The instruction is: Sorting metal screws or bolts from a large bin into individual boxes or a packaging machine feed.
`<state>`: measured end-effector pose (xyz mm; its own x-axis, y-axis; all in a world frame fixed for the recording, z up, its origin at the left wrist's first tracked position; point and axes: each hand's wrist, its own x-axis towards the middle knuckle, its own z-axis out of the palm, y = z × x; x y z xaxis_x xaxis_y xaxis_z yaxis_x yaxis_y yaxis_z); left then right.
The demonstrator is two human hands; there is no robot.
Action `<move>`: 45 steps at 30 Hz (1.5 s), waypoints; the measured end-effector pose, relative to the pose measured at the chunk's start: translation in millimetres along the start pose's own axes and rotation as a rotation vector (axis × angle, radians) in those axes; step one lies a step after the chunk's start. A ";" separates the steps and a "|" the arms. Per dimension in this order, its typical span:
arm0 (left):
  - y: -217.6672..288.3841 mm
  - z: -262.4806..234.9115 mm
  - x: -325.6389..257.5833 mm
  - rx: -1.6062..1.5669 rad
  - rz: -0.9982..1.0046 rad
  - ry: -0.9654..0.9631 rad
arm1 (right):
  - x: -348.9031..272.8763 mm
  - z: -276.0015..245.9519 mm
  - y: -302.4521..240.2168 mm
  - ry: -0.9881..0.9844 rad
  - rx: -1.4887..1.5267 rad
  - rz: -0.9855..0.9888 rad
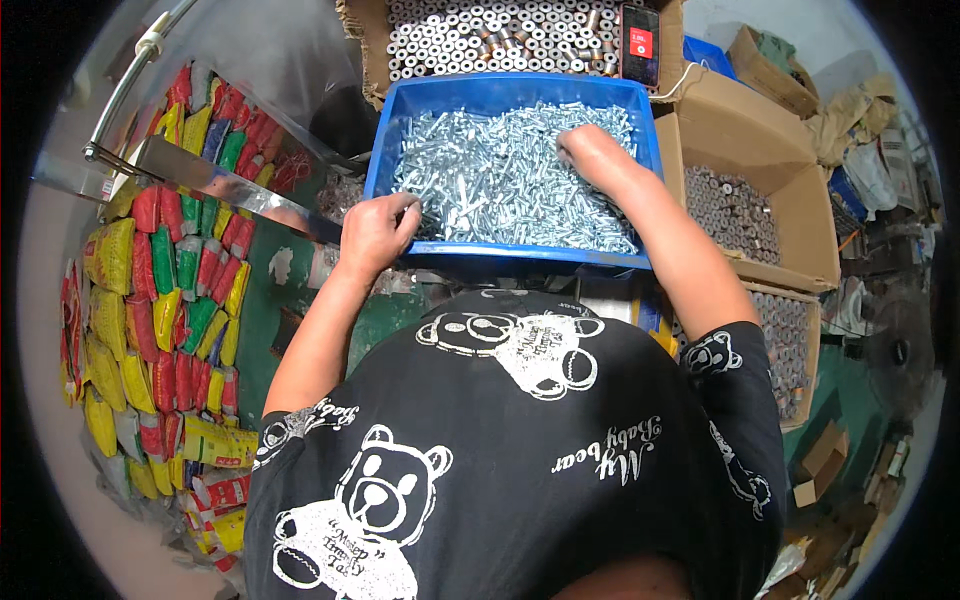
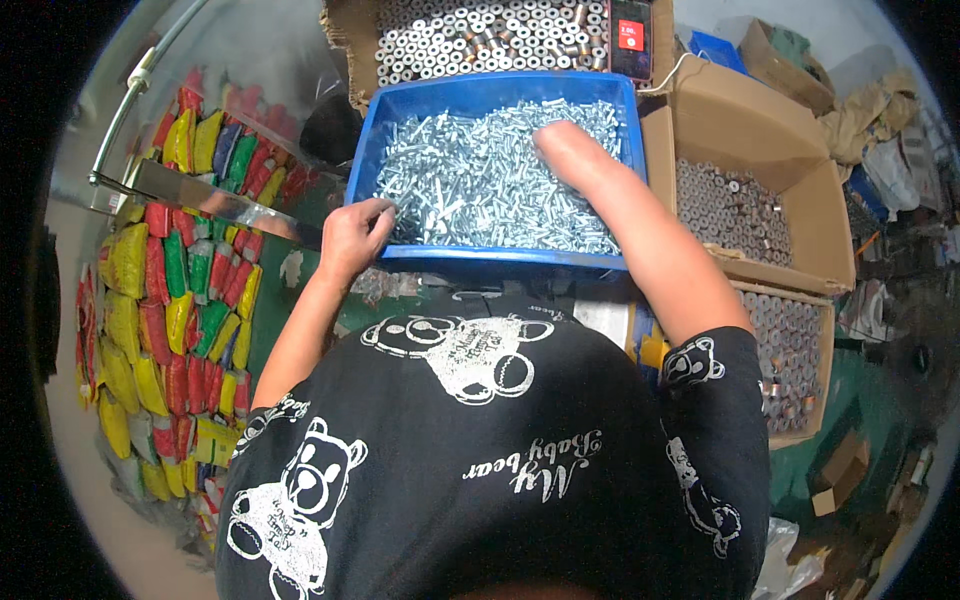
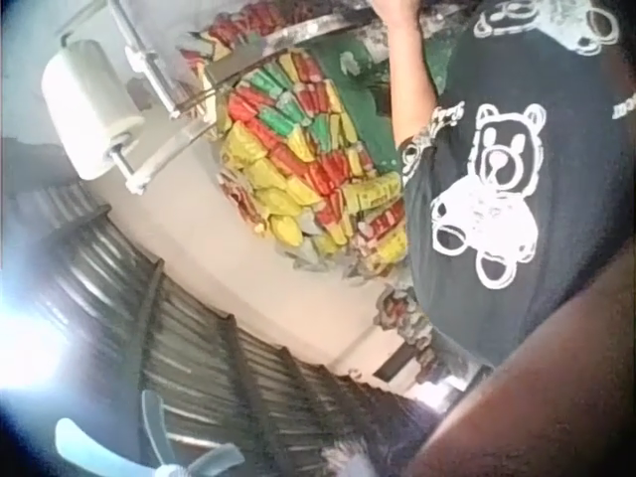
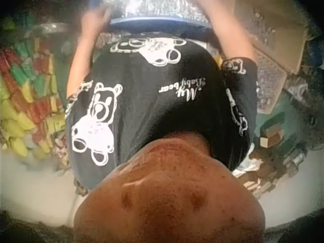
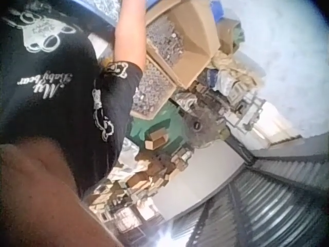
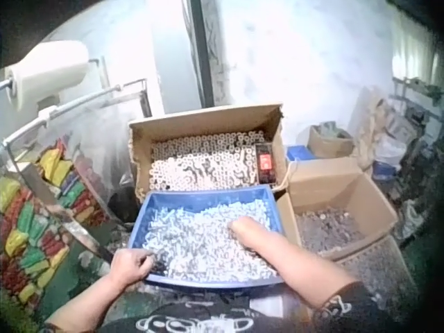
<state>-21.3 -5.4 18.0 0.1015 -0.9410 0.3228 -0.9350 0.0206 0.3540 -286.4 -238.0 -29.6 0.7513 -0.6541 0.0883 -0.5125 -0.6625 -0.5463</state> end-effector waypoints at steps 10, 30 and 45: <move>0.3 -0.4 -2.8 -0.043 -0.015 0.040 | 6.8 -10.3 -15.9 0.245 0.007 -0.040; -31.4 19.2 -7.7 -0.272 0.187 -0.001 | 24.9 -2.8 -58.4 -0.016 -0.380 -0.125; -38.2 12.4 -9.1 -0.477 0.184 0.006 | 54.8 32.5 -84.7 0.047 -0.411 -0.051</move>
<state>9.3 -1.8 -9.4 -0.0470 -0.9055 0.4218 -0.6786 0.3388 0.6517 -188.3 -205.9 -5.5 0.7650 -0.6265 0.1492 -0.6059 -0.7786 -0.1631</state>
